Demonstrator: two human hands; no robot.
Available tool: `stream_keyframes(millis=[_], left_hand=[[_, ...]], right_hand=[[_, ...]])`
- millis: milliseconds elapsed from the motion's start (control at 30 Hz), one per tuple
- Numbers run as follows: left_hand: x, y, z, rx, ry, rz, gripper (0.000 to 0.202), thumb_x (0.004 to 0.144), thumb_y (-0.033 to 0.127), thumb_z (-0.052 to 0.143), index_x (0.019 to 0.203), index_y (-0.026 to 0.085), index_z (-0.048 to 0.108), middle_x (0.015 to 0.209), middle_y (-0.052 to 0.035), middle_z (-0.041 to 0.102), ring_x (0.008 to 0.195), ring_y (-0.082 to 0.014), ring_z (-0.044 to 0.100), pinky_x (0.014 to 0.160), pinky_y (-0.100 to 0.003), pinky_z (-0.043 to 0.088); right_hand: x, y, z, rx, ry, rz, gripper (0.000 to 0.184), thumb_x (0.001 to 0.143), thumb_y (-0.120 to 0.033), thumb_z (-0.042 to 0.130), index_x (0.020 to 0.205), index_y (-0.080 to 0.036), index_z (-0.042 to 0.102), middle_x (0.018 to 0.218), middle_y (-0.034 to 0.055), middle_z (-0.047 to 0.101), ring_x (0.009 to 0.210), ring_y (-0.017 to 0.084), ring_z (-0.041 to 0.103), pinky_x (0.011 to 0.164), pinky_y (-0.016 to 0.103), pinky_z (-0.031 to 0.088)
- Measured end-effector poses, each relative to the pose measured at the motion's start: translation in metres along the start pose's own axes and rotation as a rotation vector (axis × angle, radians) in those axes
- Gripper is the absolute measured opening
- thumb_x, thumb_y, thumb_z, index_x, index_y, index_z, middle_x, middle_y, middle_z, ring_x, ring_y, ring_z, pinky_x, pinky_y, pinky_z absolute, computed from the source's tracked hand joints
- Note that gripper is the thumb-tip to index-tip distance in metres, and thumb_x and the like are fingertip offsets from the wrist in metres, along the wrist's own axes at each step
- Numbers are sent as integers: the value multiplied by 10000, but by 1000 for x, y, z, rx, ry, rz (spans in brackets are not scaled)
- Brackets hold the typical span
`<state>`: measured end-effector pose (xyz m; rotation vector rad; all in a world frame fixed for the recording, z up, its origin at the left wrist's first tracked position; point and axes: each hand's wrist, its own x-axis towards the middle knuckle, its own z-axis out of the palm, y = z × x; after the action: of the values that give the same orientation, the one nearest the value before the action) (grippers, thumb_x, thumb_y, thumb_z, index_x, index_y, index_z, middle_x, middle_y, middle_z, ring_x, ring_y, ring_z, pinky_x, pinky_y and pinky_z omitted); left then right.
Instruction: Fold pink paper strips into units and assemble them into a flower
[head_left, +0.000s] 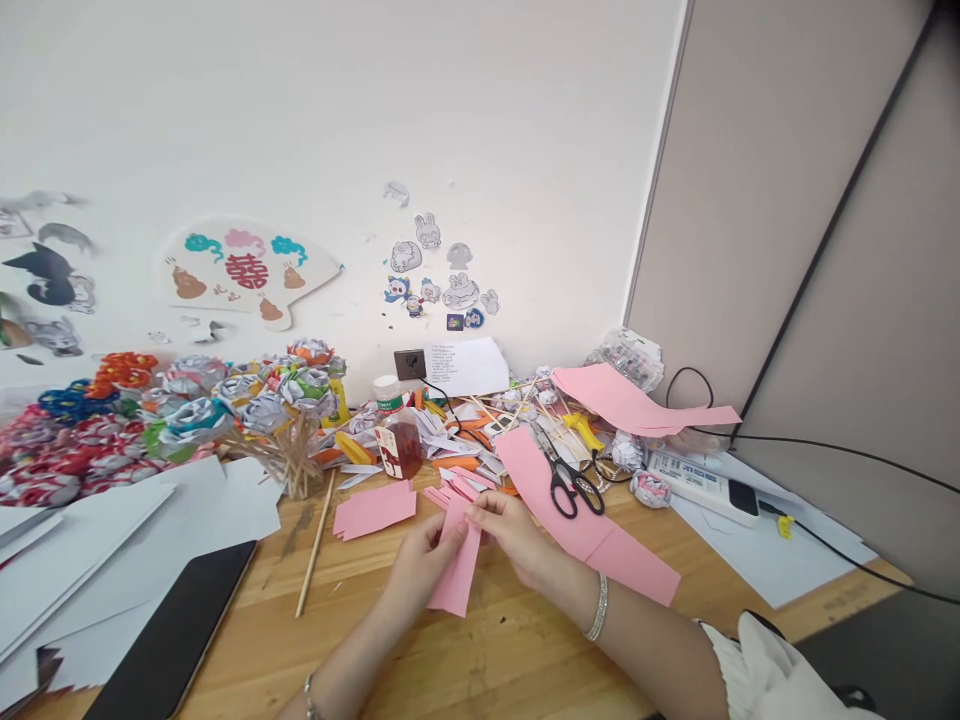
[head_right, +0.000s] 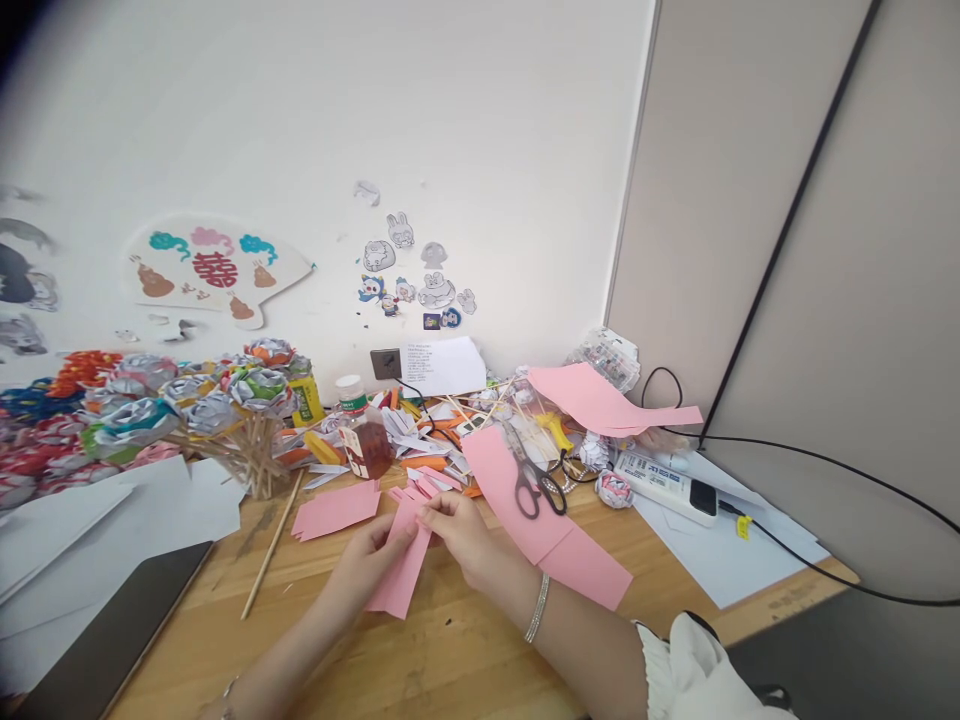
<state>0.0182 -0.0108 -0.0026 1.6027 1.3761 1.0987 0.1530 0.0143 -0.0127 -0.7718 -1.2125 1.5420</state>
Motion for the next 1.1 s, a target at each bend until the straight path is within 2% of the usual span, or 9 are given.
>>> stream_keyframes(millis=[300,433,600,733,900,1100], left_hand=[[-1,5,-1,26,-44,2,301,693,426,501,582,147,520,540,40,419,528,-115,365,498,-223,281],[-1,4,-1,31,-65,1,303,695,432,496,584,149,507,531,48,392,520,-110,350,490,-221,278],[-1,5,0,42,-17,-3,302,673,423,502,521,170,438,517,61,347,510,-101,323,474,-215,250],[-3,8,0,19,-13,-44,291,654,424,500,522,171,445,526,59,365,511,-103,329,477,-216,251],[-2,8,0,-35,-1,-92,275,627,422,521,531,167,486,521,54,408,499,-107,351,474,-215,266],[1,4,-2,-117,-48,-105,270,641,402,533,581,140,569,564,8,537,534,-135,448,505,-227,326]], right_hand=[[-1,0,1,25,-10,-7,208,639,-329,645,639,-152,535,631,-28,480,589,96,424,568,223,338],[1,1,0,-57,-4,-62,180,668,-314,613,653,-151,539,617,-29,475,570,93,409,546,218,324],[2,2,-2,-230,20,-190,154,723,-277,550,643,-150,516,612,-30,451,584,100,410,546,219,323],[3,3,-3,-379,-5,-247,103,743,-241,524,683,-158,524,617,-28,455,584,105,423,543,223,341],[4,8,-5,-457,-1,-297,90,776,-242,497,725,-173,525,629,-23,456,570,104,429,518,216,350],[3,7,-4,-361,-139,-198,150,818,-308,456,865,-182,521,583,-41,435,488,93,429,464,210,361]])
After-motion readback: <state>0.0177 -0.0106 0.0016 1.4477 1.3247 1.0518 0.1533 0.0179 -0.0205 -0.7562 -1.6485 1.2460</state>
